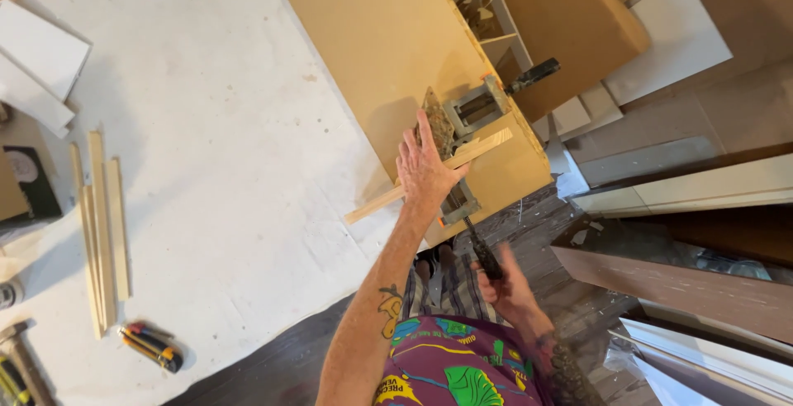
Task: Applying wood glue to wooden frame components and securing them in a corner clamp on a workbench.
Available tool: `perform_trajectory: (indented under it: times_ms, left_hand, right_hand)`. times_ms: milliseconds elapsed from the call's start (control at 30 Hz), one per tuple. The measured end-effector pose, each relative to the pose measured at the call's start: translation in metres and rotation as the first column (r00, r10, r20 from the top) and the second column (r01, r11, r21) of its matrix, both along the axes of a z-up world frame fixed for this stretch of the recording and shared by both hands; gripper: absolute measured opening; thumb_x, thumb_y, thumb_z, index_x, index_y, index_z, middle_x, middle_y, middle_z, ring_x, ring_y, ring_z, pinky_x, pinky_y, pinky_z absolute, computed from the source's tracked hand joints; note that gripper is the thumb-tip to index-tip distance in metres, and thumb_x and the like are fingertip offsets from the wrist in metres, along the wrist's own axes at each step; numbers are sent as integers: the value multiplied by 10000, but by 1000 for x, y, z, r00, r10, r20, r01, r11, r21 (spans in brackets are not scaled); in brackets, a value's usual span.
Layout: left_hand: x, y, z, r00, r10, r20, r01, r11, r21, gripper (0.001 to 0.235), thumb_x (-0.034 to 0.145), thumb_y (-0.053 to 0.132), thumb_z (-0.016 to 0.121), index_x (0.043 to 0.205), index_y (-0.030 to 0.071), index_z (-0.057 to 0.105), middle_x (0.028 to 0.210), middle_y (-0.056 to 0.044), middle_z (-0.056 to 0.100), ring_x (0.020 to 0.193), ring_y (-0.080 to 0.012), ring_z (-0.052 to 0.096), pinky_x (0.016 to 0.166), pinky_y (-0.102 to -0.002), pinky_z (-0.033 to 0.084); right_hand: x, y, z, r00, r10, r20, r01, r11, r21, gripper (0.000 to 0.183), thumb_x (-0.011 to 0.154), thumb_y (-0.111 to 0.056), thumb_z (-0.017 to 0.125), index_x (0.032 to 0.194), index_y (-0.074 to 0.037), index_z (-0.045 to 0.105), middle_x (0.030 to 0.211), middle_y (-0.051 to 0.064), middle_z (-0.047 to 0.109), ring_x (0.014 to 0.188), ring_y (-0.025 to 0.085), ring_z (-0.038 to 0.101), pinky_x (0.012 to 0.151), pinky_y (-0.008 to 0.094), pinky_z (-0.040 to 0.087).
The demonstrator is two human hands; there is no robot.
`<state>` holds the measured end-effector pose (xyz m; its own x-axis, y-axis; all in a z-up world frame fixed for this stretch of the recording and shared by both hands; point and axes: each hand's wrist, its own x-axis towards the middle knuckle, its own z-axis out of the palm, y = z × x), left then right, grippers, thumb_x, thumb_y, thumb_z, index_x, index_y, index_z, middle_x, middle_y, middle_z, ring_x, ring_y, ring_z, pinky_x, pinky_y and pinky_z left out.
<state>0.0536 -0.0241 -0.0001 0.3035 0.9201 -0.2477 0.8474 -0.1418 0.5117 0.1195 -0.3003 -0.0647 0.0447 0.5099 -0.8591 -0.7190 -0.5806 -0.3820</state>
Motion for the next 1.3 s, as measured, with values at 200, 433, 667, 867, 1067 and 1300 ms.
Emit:
perform_trajectory:
  times_ms: [200, 433, 667, 867, 1067, 1300]
  left_hand:
    - [-5, 1, 1, 997, -60, -40, 60, 998, 10, 1353, 653, 563, 886, 1666, 113, 110, 1343, -180, 453, 1206, -375, 572, 935, -460, 509]
    - [-6, -1, 4, 997, -56, -60, 56, 998, 1, 1344, 675, 571, 885, 1666, 106, 104, 1355, -182, 455, 1191, -363, 585, 922, -449, 510]
    - [-44, -28, 55, 969, -19, 246, -13, 992, 128, 1157, 765, 437, 904, 1644, 77, 242, 1598, -232, 338, 1441, -410, 404, 1168, -588, 271]
    - [-69, -51, -4, 988, -12, 157, -60, 896, 441, 773, 736, 335, 910, 1412, 130, 595, 1397, -115, 561, 1292, -313, 549, 1171, -529, 345]
    - [-34, -107, -8, 911, 346, 223, -396, 884, 246, 441, 814, 396, 870, 1106, 159, 640, 1080, -37, 583, 1074, -226, 600, 1013, -426, 477]
    - [-64, -78, 24, 968, 236, 85, -247, 836, 490, 681, 719, 214, 901, 1327, 112, 612, 1338, -122, 575, 1255, -317, 582, 1044, -471, 460]
  right_hand:
    - [-21, 7, 18, 948, -169, 271, 148, 984, 95, 545, 1061, -411, 620, 1081, 128, 698, 784, 232, 687, 622, 242, 675, 580, 326, 603]
    - [-25, 9, 22, 123, -1, 992, -444, 894, 56, 281, 863, -166, 845, 956, -127, 582, 915, 10, 516, 890, 226, 616, 784, 341, 527]
    - [54, 34, 64, 616, -1, 788, -203, 966, 161, 317, 1080, -316, 591, 1015, -26, 702, 945, 170, 710, 916, 282, 694, 799, 410, 575]
    - [139, 106, 84, 504, 530, 682, -668, 740, -81, 464, 1041, -387, 564, 828, -45, 793, 740, 162, 772, 619, 269, 724, 671, 412, 589]
    - [165, 115, 69, 321, 321, 891, -672, 740, -24, 230, 990, -309, 681, 1030, -92, 746, 941, 166, 743, 921, 375, 728, 865, 470, 563]
    - [263, 234, 88, -134, -391, 911, -866, 492, 84, 334, 936, -223, 843, 1199, -77, 699, 1175, 79, 572, 1197, 298, 580, 1075, 379, 453]
